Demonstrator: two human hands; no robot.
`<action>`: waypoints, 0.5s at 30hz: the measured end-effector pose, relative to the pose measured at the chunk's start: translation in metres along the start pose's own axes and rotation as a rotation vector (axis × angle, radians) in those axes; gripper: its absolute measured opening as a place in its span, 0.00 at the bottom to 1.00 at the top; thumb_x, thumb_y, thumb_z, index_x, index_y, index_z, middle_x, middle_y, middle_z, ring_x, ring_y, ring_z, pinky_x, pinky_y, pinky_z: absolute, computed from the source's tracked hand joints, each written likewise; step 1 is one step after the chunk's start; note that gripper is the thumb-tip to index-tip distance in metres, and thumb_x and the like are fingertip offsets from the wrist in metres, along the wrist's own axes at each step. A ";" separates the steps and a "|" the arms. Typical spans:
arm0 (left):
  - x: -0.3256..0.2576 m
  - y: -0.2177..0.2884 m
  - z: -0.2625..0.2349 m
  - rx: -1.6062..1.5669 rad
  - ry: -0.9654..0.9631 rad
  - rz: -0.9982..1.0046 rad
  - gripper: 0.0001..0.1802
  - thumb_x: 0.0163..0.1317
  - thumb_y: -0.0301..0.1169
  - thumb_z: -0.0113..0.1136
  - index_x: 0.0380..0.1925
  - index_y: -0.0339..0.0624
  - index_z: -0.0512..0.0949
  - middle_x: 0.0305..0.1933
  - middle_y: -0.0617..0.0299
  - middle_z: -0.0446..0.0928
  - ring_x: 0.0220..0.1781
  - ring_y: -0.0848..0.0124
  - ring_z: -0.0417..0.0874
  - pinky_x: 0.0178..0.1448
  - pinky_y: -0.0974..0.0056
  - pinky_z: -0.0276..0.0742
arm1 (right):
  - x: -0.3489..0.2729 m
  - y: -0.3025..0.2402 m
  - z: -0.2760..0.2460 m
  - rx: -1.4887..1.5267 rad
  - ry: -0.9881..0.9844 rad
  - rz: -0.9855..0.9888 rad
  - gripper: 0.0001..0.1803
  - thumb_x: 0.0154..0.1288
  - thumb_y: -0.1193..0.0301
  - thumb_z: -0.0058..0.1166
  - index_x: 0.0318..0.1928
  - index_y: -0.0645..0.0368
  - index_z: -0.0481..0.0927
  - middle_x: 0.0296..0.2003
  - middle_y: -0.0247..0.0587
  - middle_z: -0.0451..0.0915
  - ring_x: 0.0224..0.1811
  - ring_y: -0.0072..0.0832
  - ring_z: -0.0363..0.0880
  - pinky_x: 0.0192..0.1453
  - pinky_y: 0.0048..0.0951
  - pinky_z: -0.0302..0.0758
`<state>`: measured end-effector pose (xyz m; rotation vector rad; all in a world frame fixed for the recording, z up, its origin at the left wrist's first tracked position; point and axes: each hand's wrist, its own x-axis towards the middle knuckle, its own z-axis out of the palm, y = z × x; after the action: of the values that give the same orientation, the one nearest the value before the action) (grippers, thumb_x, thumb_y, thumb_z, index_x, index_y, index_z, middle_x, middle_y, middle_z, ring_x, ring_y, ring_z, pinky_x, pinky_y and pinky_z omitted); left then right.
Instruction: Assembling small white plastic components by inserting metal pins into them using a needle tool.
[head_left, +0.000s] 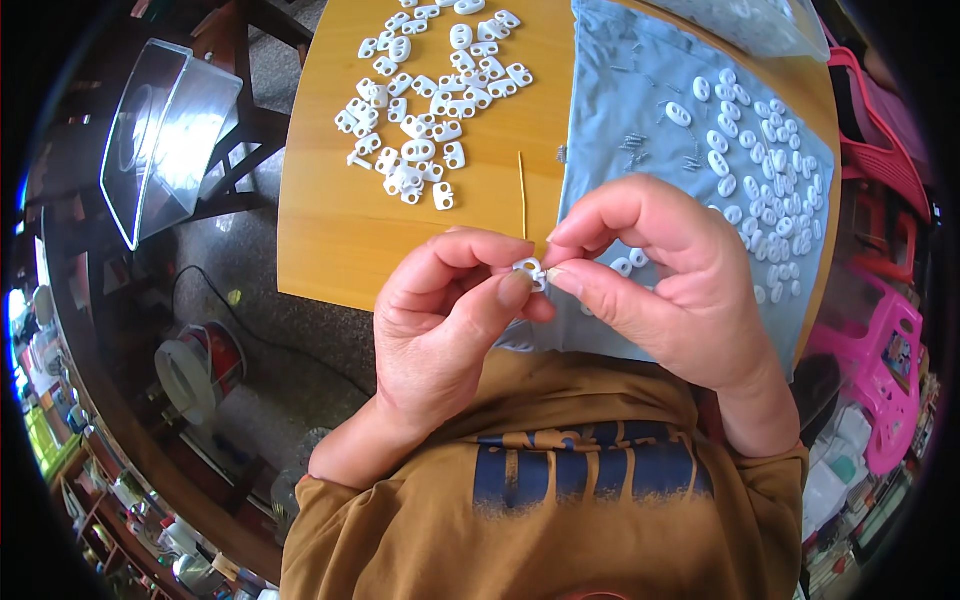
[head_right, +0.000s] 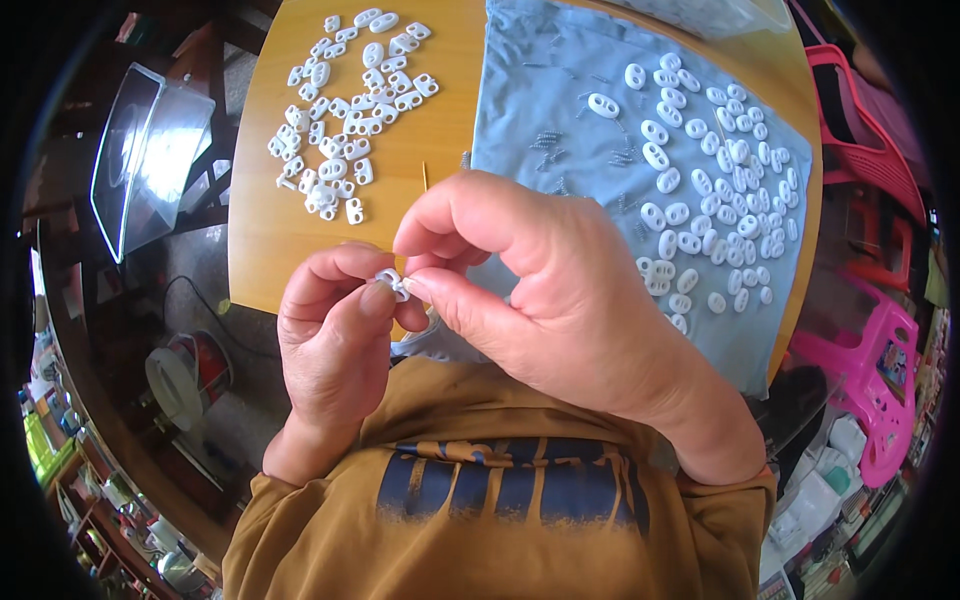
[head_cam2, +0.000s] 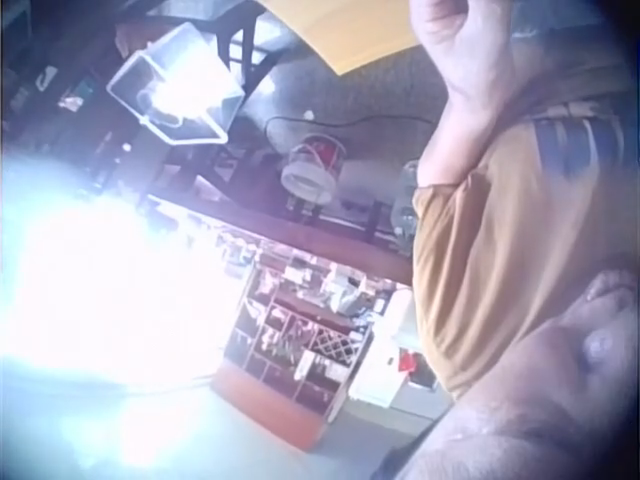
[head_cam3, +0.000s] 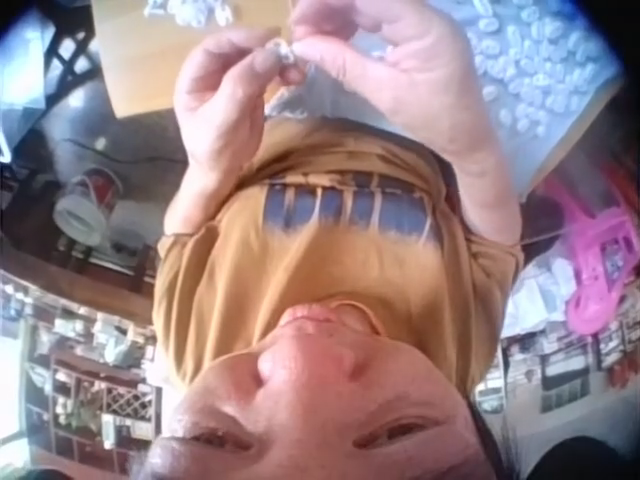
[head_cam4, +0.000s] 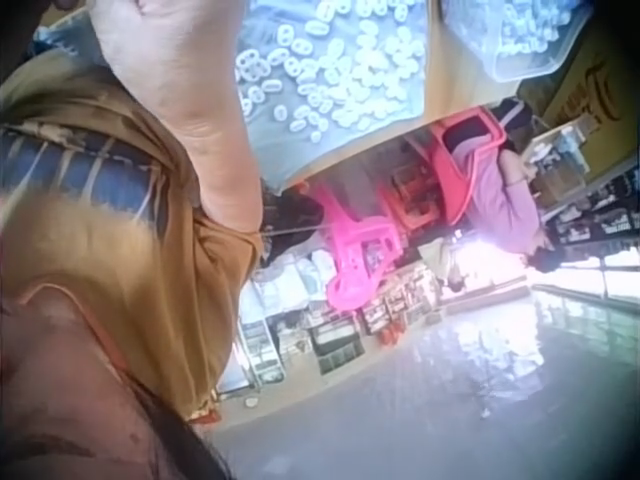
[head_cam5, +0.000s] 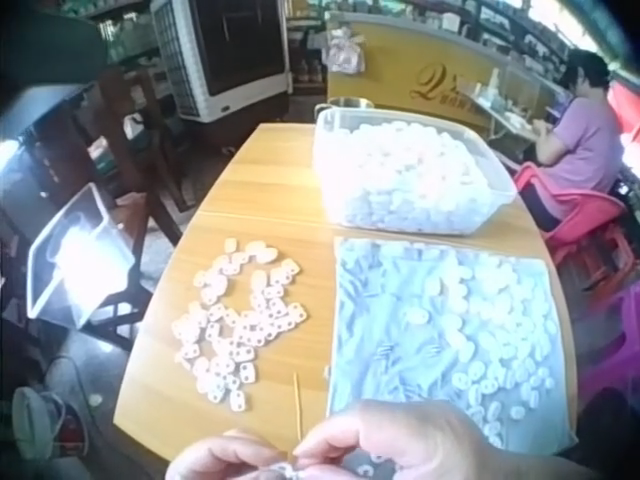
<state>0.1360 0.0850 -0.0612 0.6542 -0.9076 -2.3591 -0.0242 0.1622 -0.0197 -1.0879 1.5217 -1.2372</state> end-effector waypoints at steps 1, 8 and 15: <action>0.000 0.000 0.000 0.011 0.006 -0.001 0.10 0.59 0.17 0.54 0.42 0.32 0.74 0.38 0.56 0.77 0.35 0.70 0.80 0.42 0.69 0.78 | 0.000 0.001 0.000 -0.045 0.020 -0.044 0.08 0.54 0.82 0.58 0.36 0.64 0.75 0.31 0.37 0.78 0.34 0.22 0.77 0.40 0.22 0.74; 0.003 -0.001 -0.006 0.223 -0.072 0.066 0.09 0.58 0.15 0.54 0.40 0.31 0.75 0.40 0.58 0.74 0.36 0.73 0.79 0.41 0.72 0.76 | 0.002 0.006 0.003 -0.508 0.075 -0.482 0.11 0.45 0.83 0.62 0.31 0.59 0.77 0.25 0.39 0.78 0.25 0.36 0.76 0.31 0.29 0.73; -0.004 -0.004 -0.009 0.282 -0.086 0.111 0.09 0.58 0.14 0.53 0.40 0.31 0.75 0.40 0.57 0.72 0.37 0.73 0.79 0.41 0.72 0.75 | 0.001 0.001 0.002 -0.362 -0.002 -0.223 0.09 0.50 0.83 0.60 0.33 0.61 0.77 0.27 0.40 0.79 0.28 0.32 0.79 0.33 0.26 0.74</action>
<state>0.1430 0.0856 -0.0685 0.5961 -1.2960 -2.1953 -0.0224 0.1604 -0.0211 -1.5273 1.6999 -1.1292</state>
